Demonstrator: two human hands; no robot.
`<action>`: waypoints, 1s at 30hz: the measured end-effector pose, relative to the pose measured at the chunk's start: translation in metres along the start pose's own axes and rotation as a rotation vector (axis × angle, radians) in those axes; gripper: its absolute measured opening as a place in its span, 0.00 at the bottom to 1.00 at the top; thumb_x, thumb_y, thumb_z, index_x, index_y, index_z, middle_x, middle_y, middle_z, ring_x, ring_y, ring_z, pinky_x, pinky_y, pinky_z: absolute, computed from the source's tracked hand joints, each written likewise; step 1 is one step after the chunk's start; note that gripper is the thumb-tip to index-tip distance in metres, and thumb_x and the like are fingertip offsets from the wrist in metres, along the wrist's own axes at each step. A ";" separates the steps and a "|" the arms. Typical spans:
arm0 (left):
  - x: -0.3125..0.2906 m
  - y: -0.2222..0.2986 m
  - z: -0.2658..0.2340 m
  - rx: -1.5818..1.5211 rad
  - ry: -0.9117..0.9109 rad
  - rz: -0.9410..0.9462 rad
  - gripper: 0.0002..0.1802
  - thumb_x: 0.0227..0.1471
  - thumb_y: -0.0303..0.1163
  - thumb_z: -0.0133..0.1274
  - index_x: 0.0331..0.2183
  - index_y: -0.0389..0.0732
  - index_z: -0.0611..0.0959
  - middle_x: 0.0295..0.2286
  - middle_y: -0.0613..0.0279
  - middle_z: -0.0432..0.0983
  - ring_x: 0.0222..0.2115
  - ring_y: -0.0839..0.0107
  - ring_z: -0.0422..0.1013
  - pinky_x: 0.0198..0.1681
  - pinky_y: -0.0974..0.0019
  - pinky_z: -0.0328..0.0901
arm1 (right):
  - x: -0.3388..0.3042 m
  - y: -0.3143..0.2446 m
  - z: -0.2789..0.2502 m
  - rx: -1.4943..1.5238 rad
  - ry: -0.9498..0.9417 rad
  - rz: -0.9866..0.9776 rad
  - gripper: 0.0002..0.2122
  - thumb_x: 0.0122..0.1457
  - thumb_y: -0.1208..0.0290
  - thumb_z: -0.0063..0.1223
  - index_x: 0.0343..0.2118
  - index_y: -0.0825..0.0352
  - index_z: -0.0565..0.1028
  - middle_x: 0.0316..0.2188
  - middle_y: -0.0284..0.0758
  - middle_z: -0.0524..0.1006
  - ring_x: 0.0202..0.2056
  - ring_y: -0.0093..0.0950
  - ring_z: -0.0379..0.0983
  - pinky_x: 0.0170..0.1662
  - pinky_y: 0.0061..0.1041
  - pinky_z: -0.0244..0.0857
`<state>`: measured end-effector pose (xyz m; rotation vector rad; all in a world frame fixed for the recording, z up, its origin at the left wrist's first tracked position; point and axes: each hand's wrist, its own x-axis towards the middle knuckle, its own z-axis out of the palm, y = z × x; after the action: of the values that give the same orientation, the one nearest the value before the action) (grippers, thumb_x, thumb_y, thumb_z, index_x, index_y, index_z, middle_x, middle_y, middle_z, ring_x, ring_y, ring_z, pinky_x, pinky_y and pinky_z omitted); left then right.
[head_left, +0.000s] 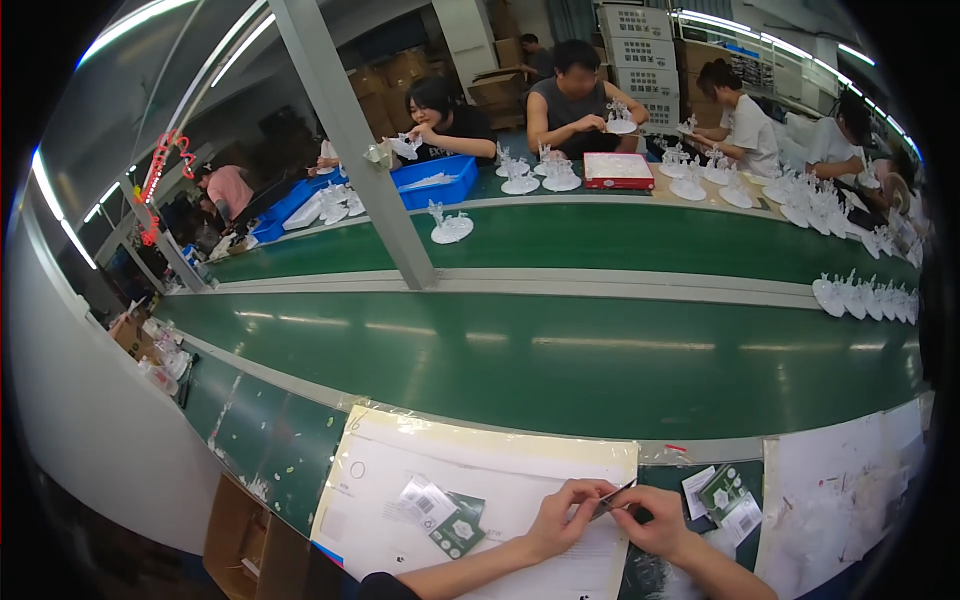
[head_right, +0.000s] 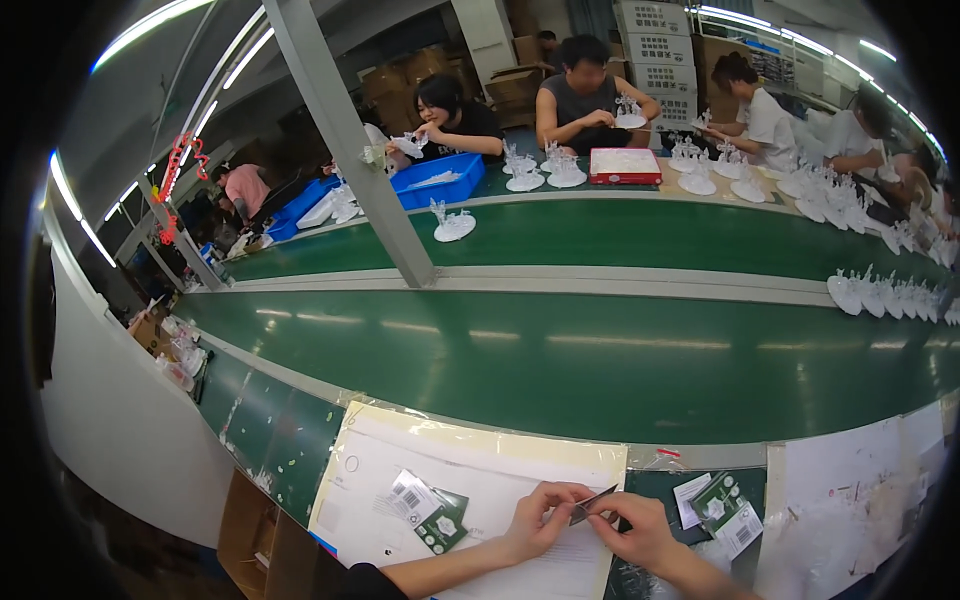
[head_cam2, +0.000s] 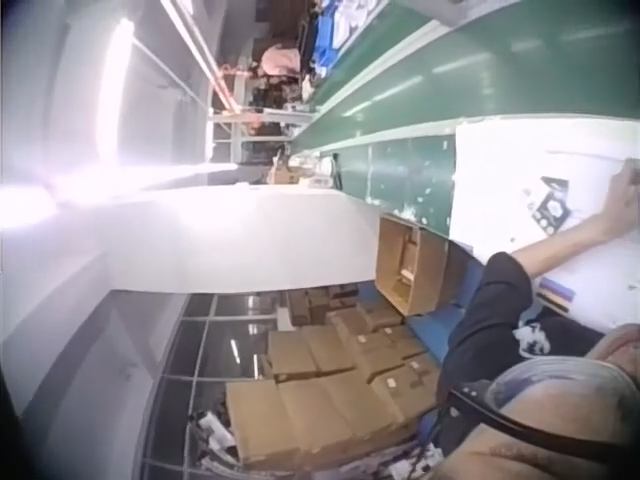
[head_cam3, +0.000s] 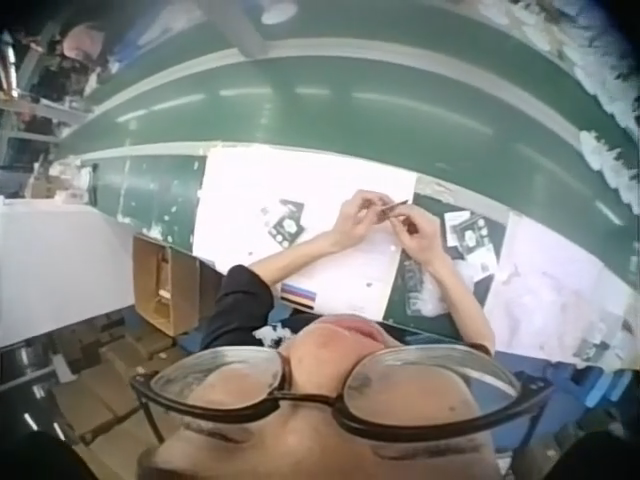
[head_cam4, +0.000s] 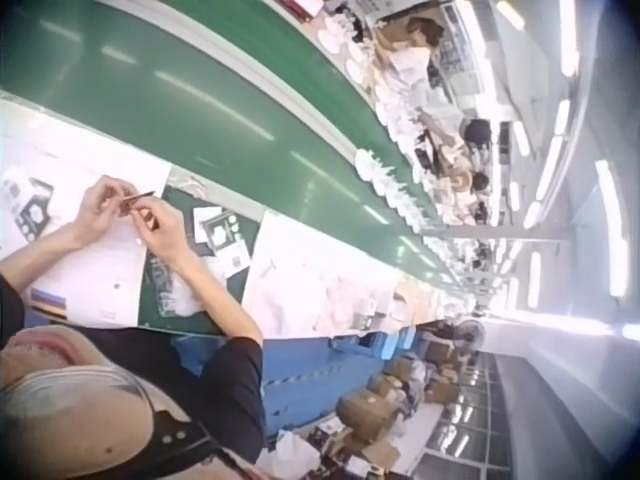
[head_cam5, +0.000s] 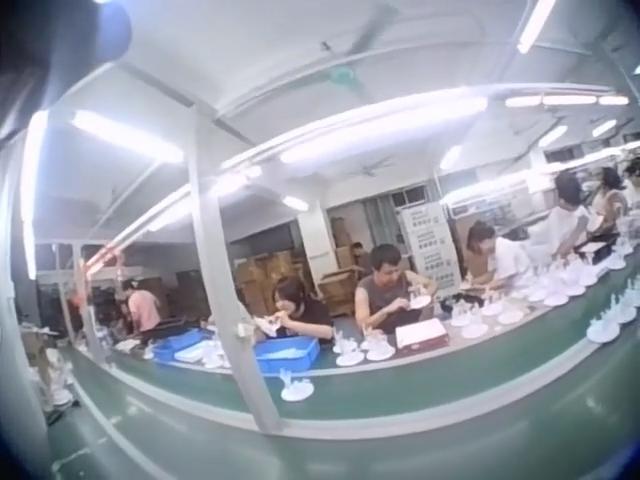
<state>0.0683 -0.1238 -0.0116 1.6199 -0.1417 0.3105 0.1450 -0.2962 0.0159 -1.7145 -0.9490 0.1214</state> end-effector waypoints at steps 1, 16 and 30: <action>0.000 -0.003 0.001 -0.024 0.009 -0.010 0.05 0.58 0.21 0.43 0.38 0.36 0.67 0.41 0.49 0.74 0.41 0.67 0.73 0.44 0.67 0.68 | 0.000 -0.001 0.000 0.031 0.008 -0.022 0.07 0.47 0.80 0.61 0.30 0.68 0.76 0.27 0.35 0.79 0.23 0.24 0.75 0.25 0.18 0.69; 0.012 -0.007 -0.005 -0.435 0.081 -0.285 0.03 0.60 0.29 0.43 0.36 0.41 0.68 0.37 0.56 0.74 0.37 0.72 0.72 0.28 0.76 0.66 | 0.002 -0.007 0.000 -0.016 0.016 0.031 0.05 0.47 0.79 0.61 0.29 0.68 0.78 0.27 0.36 0.80 0.25 0.25 0.77 0.27 0.19 0.69; 0.016 -0.027 -0.018 -1.291 -0.226 -0.660 0.07 0.59 0.34 0.45 0.39 0.45 0.69 0.27 0.73 0.67 0.27 0.85 0.63 0.16 0.84 0.51 | -0.003 0.000 0.009 0.028 -0.030 -0.030 0.08 0.52 0.82 0.52 0.36 0.69 0.76 0.27 0.36 0.80 0.27 0.28 0.78 0.29 0.22 0.71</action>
<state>0.0892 -0.1028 -0.0319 0.3440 0.0383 -0.4306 0.1380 -0.2915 0.0111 -1.6760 -0.9901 0.1410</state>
